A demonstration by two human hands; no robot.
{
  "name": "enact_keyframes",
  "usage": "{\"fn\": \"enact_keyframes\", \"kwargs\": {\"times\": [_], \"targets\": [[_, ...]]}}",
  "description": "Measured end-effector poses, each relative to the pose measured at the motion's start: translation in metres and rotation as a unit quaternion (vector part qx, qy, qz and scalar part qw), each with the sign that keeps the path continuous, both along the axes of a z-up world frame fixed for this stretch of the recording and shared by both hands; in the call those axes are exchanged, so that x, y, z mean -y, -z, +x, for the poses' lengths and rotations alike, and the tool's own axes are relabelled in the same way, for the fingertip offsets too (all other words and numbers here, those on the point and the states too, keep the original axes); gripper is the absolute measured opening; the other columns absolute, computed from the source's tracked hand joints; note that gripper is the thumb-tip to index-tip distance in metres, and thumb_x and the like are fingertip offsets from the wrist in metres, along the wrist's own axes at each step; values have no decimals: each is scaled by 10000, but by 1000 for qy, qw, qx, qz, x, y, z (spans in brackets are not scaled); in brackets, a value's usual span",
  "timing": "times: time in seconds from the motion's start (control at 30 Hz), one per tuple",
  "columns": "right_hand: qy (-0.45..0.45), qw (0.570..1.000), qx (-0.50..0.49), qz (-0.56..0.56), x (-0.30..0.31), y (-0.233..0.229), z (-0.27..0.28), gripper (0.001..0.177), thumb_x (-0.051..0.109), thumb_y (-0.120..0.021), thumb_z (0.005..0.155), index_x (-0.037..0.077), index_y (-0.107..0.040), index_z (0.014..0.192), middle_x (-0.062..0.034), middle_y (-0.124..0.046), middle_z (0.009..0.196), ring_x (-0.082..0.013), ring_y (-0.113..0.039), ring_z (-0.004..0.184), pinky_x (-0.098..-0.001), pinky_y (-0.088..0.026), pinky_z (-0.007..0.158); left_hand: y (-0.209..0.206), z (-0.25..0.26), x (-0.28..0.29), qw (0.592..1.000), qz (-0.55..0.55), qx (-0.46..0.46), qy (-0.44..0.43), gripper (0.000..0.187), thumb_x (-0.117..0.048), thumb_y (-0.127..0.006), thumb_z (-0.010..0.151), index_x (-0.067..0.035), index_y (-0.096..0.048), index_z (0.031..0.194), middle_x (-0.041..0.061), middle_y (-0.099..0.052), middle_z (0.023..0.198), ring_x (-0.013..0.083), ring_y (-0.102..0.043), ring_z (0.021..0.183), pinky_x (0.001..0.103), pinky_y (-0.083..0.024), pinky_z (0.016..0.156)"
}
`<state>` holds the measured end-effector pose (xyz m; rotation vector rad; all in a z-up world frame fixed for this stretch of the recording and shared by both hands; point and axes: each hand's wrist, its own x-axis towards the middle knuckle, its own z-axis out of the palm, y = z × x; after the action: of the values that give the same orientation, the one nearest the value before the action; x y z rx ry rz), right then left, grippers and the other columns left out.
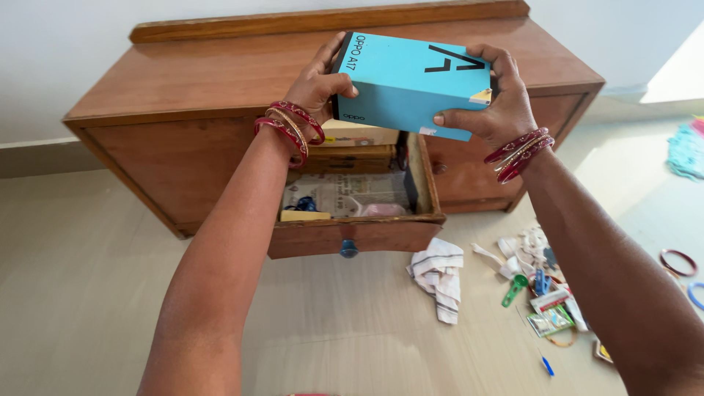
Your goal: The person kneels in front of a wooden dresser and removes items from an open drawer, including bangles, boxes, a black plastic bag, packets, and a cloth, placing them on the floor. They lift out larger boxes, remove a newspaper lining, and wipe the empty drawer interior with a white cloth.
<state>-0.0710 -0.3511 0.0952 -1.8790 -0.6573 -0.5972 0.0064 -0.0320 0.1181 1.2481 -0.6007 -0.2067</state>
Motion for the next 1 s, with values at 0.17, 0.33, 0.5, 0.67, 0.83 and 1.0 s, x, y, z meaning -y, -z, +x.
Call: {"fn": "enact_keyframes", "kwargs": {"times": [0.17, 0.33, 0.5, 0.67, 0.83, 1.0], "targets": [[28, 999, -43, -5, 42, 11, -18, 976, 244, -979, 704, 59, -419, 1482, -86, -552, 1416, -213, -552, 1369, -387, -509, 1168, 8, -12, 47, 999, 11, -38, -2, 957, -99, -721, 716, -133, -309, 1579, 93, -581, 1384, 240, -626, 1215, 418, -563, 1018], [92, 990, -89, -63, 83, 25, -32, 1099, 291, -982, 655, 36, -367, 1529, -137, -516, 1453, -269, -508, 1415, -411, -456, 1180, 26, -17, 102, 998, 27, -34, -52, 846, -268, -815, 782, -53, -470, 1524, 119, -663, 1341, 222, -642, 1210, 364, -510, 1011], [135, 979, -150, -38, 119, 39, -53, 1280, 398, -960, 619, 34, -220, 1599, -180, -479, 1507, -321, -446, 1456, -424, -413, 1171, 47, -22, 161, 995, -17, -68, -73, 801, -220, -861, 718, -24, -508, 1410, 108, -690, 1230, 224, -699, 1087, 372, -597, 911], [76, 922, -318, 210, 155, 53, -77, 1199, 496, -867, 617, 139, -179, 1532, -114, -463, 1443, -291, -528, 1338, -483, -575, 966, 63, -27, 207, 996, -21, -44, -68, 801, -147, -864, 688, -47, -525, 1407, 131, -685, 1229, 227, -709, 1078, 371, -614, 896], [-3, 847, -383, 369, 200, 90, -108, 739, 449, -813, 861, 47, -521, 1408, -122, -657, 1228, -228, -670, 1101, -404, -581, 953, 84, -45, 257, 999, 10, 44, -17, 734, -205, -892, 752, -62, -574, 1398, 124, -605, 1363, 225, -667, 1188, 364, -622, 944], [125, 826, -414, 361, 248, 115, -145, 609, 432, -827, 852, 56, -595, 1271, -105, -693, 1116, -216, -714, 993, -384, -627, 890, 116, -68, 305, 986, 167, -19, -17, 798, -409, -839, 777, -31, -525, 1405, 195, -553, 1402, 273, -657, 1184, 376, -594, 918]]}}
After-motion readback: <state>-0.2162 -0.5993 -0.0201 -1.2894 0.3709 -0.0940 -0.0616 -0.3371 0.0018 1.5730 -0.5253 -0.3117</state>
